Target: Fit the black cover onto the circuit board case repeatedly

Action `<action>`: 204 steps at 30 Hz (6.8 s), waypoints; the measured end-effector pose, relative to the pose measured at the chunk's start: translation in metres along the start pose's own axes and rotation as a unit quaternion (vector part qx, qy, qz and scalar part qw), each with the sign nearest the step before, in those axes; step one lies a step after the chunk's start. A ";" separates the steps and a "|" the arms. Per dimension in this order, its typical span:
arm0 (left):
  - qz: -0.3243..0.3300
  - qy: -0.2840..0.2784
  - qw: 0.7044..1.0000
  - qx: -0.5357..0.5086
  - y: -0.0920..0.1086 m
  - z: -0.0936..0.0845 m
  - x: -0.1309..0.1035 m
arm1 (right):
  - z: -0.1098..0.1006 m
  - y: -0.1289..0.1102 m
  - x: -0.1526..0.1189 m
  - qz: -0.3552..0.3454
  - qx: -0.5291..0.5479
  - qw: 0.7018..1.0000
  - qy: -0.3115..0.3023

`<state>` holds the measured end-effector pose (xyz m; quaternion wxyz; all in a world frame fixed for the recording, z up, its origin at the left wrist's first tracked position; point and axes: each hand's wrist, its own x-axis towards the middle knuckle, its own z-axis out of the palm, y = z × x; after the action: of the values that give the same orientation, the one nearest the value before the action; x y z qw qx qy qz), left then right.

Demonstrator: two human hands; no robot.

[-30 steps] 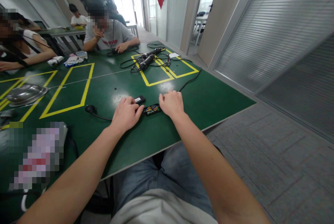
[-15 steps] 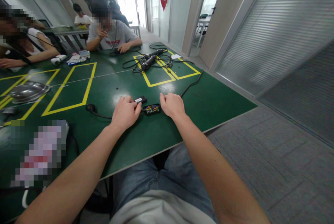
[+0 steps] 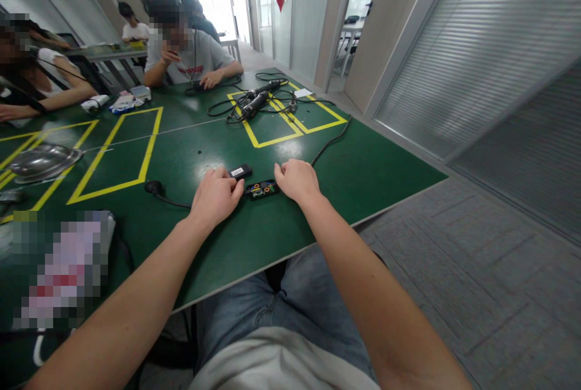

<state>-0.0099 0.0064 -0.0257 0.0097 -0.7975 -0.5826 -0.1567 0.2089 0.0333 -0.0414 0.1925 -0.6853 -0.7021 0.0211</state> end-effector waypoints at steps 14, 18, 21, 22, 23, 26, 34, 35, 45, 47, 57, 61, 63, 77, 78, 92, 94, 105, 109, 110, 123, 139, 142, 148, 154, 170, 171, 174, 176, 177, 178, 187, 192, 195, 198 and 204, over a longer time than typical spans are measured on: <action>-0.022 0.050 0.987 -0.153 -0.011 0.005 0.007 | -0.003 0.003 0.001 0.016 0.036 0.999 0.003; 0.093 0.042 0.975 -0.196 -0.001 -0.002 0.001 | -0.001 0.004 0.002 0.021 0.048 0.999 0.010; 0.146 -0.011 0.971 -0.189 0.003 -0.002 -0.002 | 0.000 0.003 0.002 0.020 0.054 0.998 0.013; 0.153 -0.022 0.971 -0.184 0.003 -0.002 -0.002 | 0.000 0.003 0.001 0.016 0.055 0.998 0.015; 0.156 -0.027 0.971 -0.181 0.003 -0.002 -0.002 | 0.000 0.003 0.001 0.011 0.056 0.998 0.016; 0.155 -0.031 0.972 -0.174 0.002 -0.001 -0.001 | 0.000 0.002 0.001 -0.014 0.058 0.998 0.009; 0.148 -0.052 0.973 -0.172 0.004 -0.001 0.001 | -0.005 0.002 0.000 -0.071 0.043 0.996 -0.021; 0.153 -0.049 0.973 -0.167 0.004 0.000 0.001 | -0.006 0.002 0.000 -0.074 0.040 0.996 -0.025; 0.154 -0.045 0.973 -0.163 0.008 0.002 0.001 | 0.004 0.011 0.003 -0.099 0.132 0.986 -0.009; 0.158 -0.043 0.974 -0.153 0.008 0.003 0.001 | 0.007 0.012 0.004 -0.106 0.152 0.983 0.003; 0.020 0.015 0.968 -0.250 0.007 0.007 0.006 | 0.000 0.005 -0.001 -0.074 0.058 0.996 0.006; -0.110 0.041 0.980 -0.163 -0.002 0.003 0.011 | -0.004 0.000 -0.003 -0.078 -0.016 0.997 0.000; -0.135 0.020 0.984 -0.113 -0.004 0.000 0.010 | -0.005 -0.003 -0.004 -0.084 -0.044 0.995 -0.009; -0.073 -0.109 0.991 0.025 0.033 -0.011 -0.007 | -0.010 -0.013 -0.013 -0.074 -0.086 0.994 -0.009; -0.084 -0.112 0.990 0.025 0.033 -0.011 -0.007 | -0.009 -0.013 -0.013 -0.071 -0.083 0.994 -0.001; -0.097 -0.114 0.989 -0.018 0.025 -0.019 -0.002 | -0.002 0.005 -0.005 -0.056 0.056 0.997 0.023; -0.093 -0.113 0.989 -0.010 0.024 -0.017 -0.002 | 0.000 0.006 -0.003 -0.058 0.049 0.997 0.013; -0.056 -0.079 0.995 0.026 0.025 -0.010 -0.003 | 0.008 0.003 0.002 -0.065 0.022 0.998 0.000; -0.059 -0.007 0.998 0.008 0.024 -0.005 -0.003 | 0.006 -0.002 0.003 -0.033 0.017 0.999 -0.014; -0.065 0.008 0.998 -0.008 0.023 -0.004 -0.003 | 0.006 -0.002 0.004 -0.029 0.024 0.999 -0.019; -0.030 0.060 0.982 -0.177 -0.004 0.001 0.008 | 0.006 0.010 0.005 -0.032 0.078 0.996 0.023; 0.143 -0.030 0.976 -0.159 0.013 0.006 -0.001 | 0.006 0.002 0.004 -0.069 0.041 0.997 -0.023; 0.143 -0.031 0.976 -0.162 0.014 0.006 0.000 | 0.006 0.002 0.004 -0.077 0.048 0.996 -0.026; 0.112 -0.044 0.979 -0.162 0.016 0.003 0.002 | 0.006 0.002 0.003 -0.090 0.070 0.993 -0.026; 0.050 -0.072 0.975 -0.202 0.017 0.000 0.003 | 0.006 0.005 0.007 -0.070 0.127 0.989 -0.028; -0.084 0.009 0.985 -0.150 -0.003 0.007 0.006 | 0.000 0.002 0.002 -0.066 0.041 0.996 -0.034; -0.068 0.020 0.989 -0.130 -0.001 0.006 0.005 | -0.001 0.000 0.000 -0.061 0.023 0.997 -0.028; -0.026 0.058 0.996 -0.065 0.005 0.000 0.001 | -0.004 -0.005 -0.005 -0.049 -0.028 0.998 -0.018; -0.014 0.047 0.998 -0.024 0.009 -0.004 -0.001 | -0.006 -0.007 -0.007 -0.051 -0.048 0.997 -0.021; -0.007 0.031 0.999 -0.009 0.011 -0.006 -0.001 | -0.006 -0.008 -0.008 -0.053 -0.054 0.997 -0.023; 0.000 0.013 1.000 0.002 0.012 -0.008 -0.002 | -0.007 -0.009 -0.009 -0.056 -0.059 0.996 -0.025; 0.006 -0.067 0.996 0.062 0.020 -0.012 -0.001 | -0.004 -0.012 -0.008 -0.039 -0.067 0.997 -0.016; 0.012 -0.054 0.998 0.040 0.020 -0.013 -0.001 | -0.004 -0.011 -0.008 -0.043 -0.055 0.997 0.022; -0.008 -0.064 0.998 0.014 0.020 -0.015 0.000 | -0.005 -0.011 -0.007 -0.032 -0.042 0.998 0.035; -0.022 -0.067 0.998 -0.001 0.021 -0.017 0.001 | -0.005 -0.010 -0.007 -0.026 -0.033 0.999 0.029; -0.023 -0.095 0.995 -0.014 0.018 -0.014 0.001 | -0.004 -0.009 -0.005 -0.031 -0.027 0.999 -0.016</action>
<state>0.0035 -0.0008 -0.0090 -0.0608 -0.7950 -0.5969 -0.0888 0.2012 0.0273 -0.0364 0.1631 -0.6676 -0.7264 0.0074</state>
